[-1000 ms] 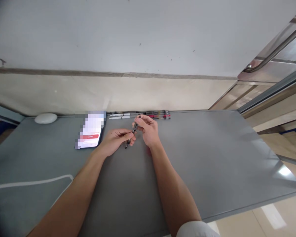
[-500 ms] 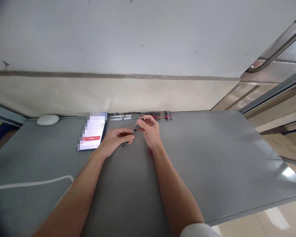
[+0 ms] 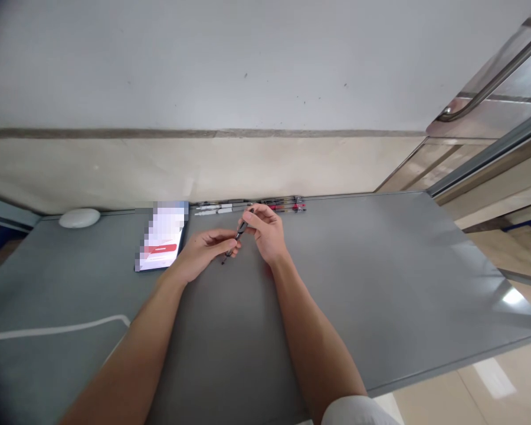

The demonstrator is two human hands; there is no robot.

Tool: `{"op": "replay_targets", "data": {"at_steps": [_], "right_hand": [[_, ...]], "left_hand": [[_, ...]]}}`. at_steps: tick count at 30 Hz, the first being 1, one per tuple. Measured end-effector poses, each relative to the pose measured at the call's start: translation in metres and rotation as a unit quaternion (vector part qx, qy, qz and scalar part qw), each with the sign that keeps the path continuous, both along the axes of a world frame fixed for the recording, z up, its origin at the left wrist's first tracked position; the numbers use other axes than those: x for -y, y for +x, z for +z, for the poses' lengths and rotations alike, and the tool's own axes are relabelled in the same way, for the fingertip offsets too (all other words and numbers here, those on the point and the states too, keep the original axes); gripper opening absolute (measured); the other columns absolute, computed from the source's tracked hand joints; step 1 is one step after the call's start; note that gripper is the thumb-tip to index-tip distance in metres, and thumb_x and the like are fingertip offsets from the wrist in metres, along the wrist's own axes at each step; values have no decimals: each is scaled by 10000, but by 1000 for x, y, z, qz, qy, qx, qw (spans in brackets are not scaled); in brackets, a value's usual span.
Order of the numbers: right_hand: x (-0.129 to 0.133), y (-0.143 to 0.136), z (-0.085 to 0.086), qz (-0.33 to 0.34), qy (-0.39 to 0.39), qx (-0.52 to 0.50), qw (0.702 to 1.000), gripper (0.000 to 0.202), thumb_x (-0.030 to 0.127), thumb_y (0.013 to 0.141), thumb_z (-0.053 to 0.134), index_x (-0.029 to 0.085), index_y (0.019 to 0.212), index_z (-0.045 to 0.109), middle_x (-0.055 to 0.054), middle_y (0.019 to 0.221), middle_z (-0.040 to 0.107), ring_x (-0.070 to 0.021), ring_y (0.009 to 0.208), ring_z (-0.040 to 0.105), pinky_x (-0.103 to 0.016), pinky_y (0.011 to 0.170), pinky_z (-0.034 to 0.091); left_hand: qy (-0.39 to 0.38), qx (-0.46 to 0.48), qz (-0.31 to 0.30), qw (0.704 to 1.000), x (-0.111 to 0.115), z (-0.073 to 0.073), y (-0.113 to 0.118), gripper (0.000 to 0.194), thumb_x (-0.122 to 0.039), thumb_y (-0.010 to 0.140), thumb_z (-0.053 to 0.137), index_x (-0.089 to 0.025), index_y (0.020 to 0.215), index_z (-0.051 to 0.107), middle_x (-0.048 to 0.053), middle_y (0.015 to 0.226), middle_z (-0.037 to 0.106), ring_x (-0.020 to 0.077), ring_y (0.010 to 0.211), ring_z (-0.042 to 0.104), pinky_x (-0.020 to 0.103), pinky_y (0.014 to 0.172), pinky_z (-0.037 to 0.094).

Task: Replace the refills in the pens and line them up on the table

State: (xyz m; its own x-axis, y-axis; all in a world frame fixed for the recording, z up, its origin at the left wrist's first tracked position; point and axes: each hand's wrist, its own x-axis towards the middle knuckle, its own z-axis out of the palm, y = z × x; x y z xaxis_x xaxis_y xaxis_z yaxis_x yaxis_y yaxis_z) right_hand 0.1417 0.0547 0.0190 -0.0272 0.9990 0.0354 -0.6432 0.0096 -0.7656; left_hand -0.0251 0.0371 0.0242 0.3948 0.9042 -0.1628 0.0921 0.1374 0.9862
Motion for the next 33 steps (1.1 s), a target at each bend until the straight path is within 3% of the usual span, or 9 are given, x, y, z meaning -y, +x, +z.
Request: {"op": "replay_targets", "data": {"at_steps": [5,9,13,20,24,30,33], "right_hand": [[-1,0,-1,-16,-1,0,1000,182,249,662,796,241,749,636,63,767,590,-73,672,587,-199,591,516],[-1,0,-2,-2,-8,15,1000,158,261,674,787,236,770,665,49,750,598,-99,702,609,-219,581,532],[-1,0,-1,15,-11,15,1000,187,290,680,778,236,823,671,25,803,631,-146,743,641,-253,529,535],[0,0,1,-18,-9,-1,1000,204,249,654,800,233,753,623,57,789,609,-94,703,622,-215,595,531],[0,0,0,-8,-13,3,1000,205,247,646,803,234,743,623,59,751,617,-96,692,619,-202,561,517],[2,2,-2,53,8,4,999,164,279,696,761,239,827,671,32,776,660,-138,707,656,-258,548,536],[2,3,-1,32,4,-6,999,175,272,681,771,244,802,648,44,781,646,-125,697,646,-254,562,537]], "left_hand": [[23,-38,37,998,-1,1,-2,254,-364,742,758,-191,923,717,0,726,671,131,701,605,277,703,453],[28,-48,1,998,0,8,-2,206,-381,817,673,-179,833,714,16,734,674,136,696,600,287,717,459],[25,-54,-37,998,0,12,-3,284,-403,871,592,-175,757,716,42,759,693,150,713,601,299,723,463],[0,-23,10,1000,-2,2,-4,279,-382,786,714,-197,994,711,26,800,693,157,763,622,308,751,468],[7,-36,-1,999,0,6,-2,219,-363,775,721,-188,905,708,7,728,659,140,704,598,297,722,460],[0,-29,-73,997,5,19,-2,277,-406,867,597,-169,778,710,48,771,686,153,723,601,319,758,470],[1,-29,-51,998,4,15,-3,255,-404,858,615,-176,826,725,49,795,698,157,733,610,320,766,476]]}}
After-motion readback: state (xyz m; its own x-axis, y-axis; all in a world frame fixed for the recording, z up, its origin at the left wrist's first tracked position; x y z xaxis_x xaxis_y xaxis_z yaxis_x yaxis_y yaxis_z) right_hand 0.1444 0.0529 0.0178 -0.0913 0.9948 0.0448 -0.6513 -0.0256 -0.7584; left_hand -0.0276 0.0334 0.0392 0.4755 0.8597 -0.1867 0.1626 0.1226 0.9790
